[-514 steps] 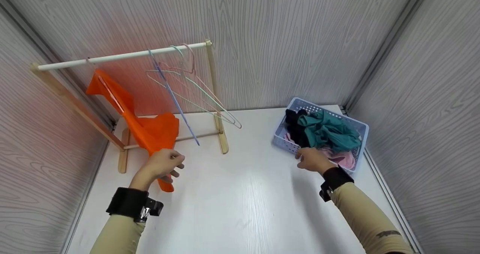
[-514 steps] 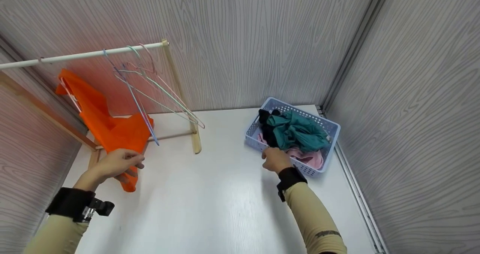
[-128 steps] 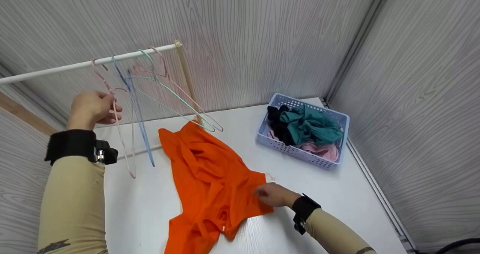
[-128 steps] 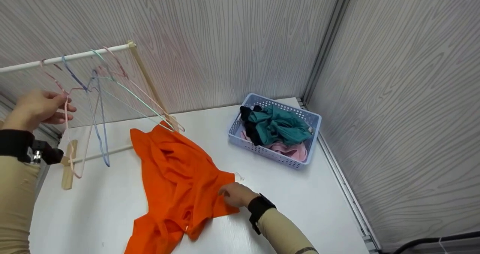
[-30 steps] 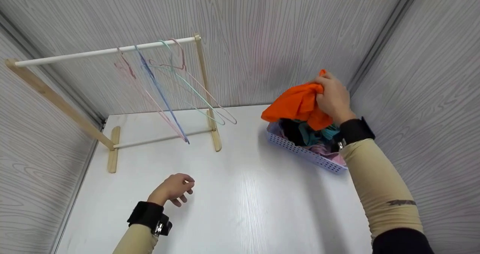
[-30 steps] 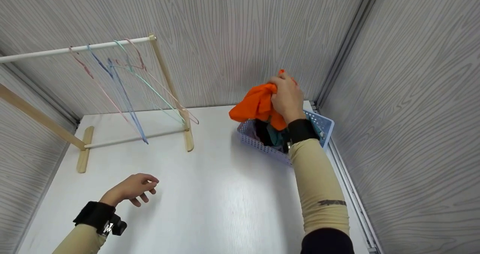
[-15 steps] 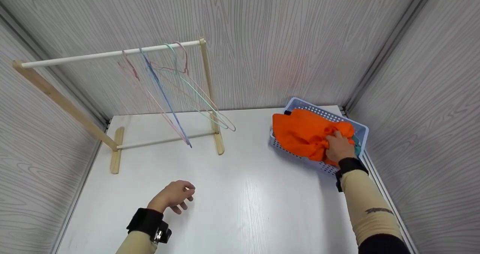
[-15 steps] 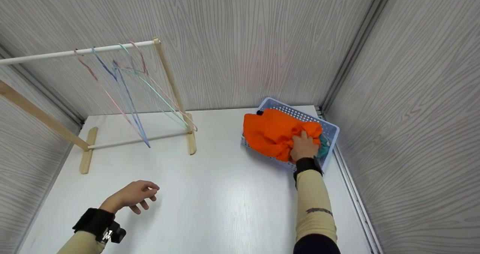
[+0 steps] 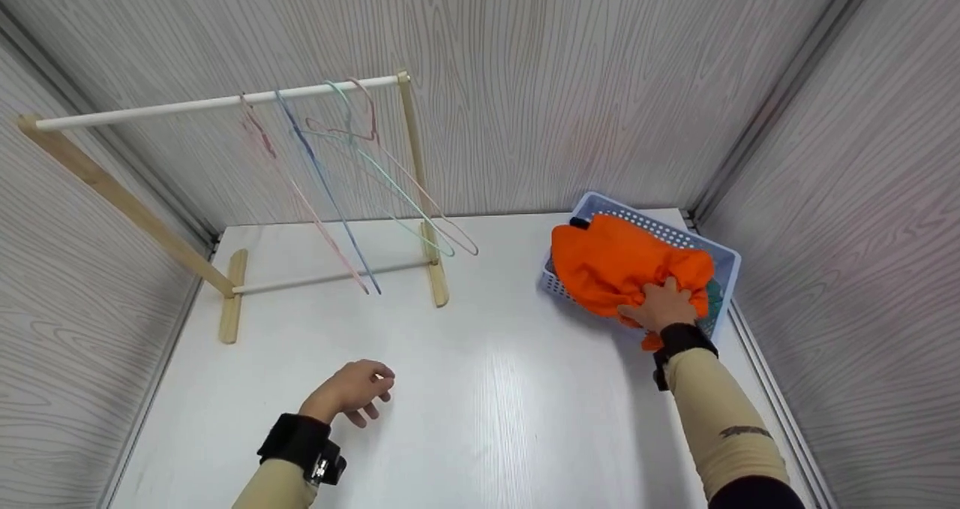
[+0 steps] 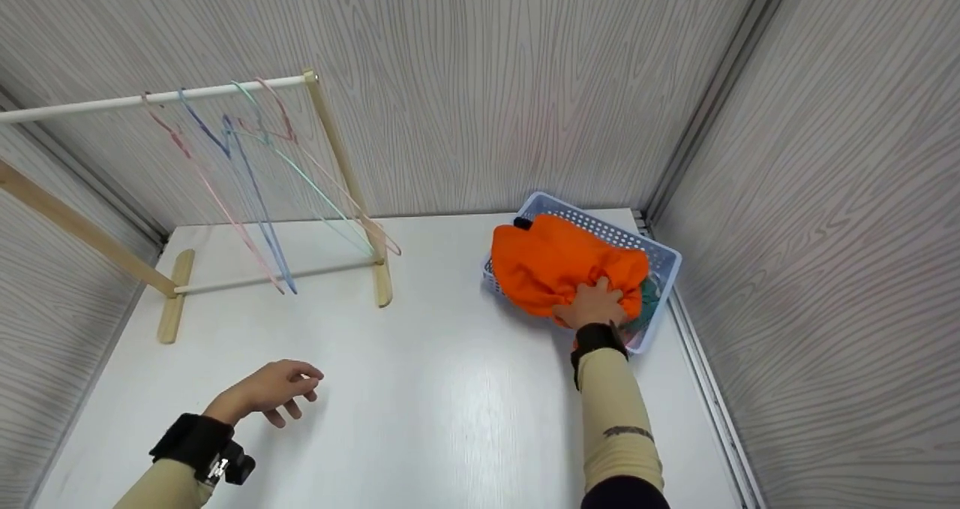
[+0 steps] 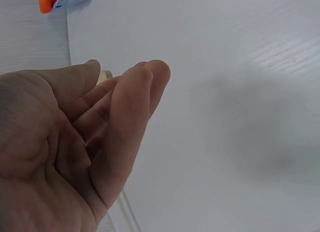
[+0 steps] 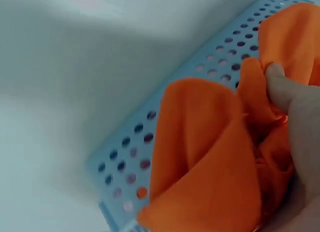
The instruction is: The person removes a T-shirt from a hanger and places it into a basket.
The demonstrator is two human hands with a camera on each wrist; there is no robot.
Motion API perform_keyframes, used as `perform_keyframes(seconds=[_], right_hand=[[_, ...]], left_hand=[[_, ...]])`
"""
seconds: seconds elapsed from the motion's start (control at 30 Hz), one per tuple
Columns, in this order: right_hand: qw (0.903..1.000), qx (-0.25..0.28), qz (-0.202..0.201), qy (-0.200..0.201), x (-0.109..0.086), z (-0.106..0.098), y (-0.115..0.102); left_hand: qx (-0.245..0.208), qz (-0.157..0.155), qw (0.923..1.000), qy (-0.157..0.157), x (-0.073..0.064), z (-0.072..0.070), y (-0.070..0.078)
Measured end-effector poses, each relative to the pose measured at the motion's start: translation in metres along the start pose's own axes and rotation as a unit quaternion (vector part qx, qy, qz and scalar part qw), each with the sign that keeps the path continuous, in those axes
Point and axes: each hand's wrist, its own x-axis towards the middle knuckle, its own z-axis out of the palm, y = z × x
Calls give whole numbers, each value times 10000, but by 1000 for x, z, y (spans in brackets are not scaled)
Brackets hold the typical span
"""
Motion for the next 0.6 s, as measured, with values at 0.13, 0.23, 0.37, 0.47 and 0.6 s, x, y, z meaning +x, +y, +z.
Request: perform_keyframes(seconds=[0.13,0.23,0.37,0.47,0.6], right_hand=[[9977,476,-57,469,8,-6,10],[9859,924,60,1395,13,-8,14],[9620,1638,-87,2184,23,1,13],[9702,1625,-279,1778,28,14,15],[9906,1140,-439,608,31,23,19]], left_hand=[[34,-16,10000,5,1,-1,-2],[53,-26,10000,3,1,-1,-4],[31,-73,10000,1,-1,-1,-6],[8,-99,9999,-30,-2,0,-7],[-24,-107,9999,1,-5,1,-7]])
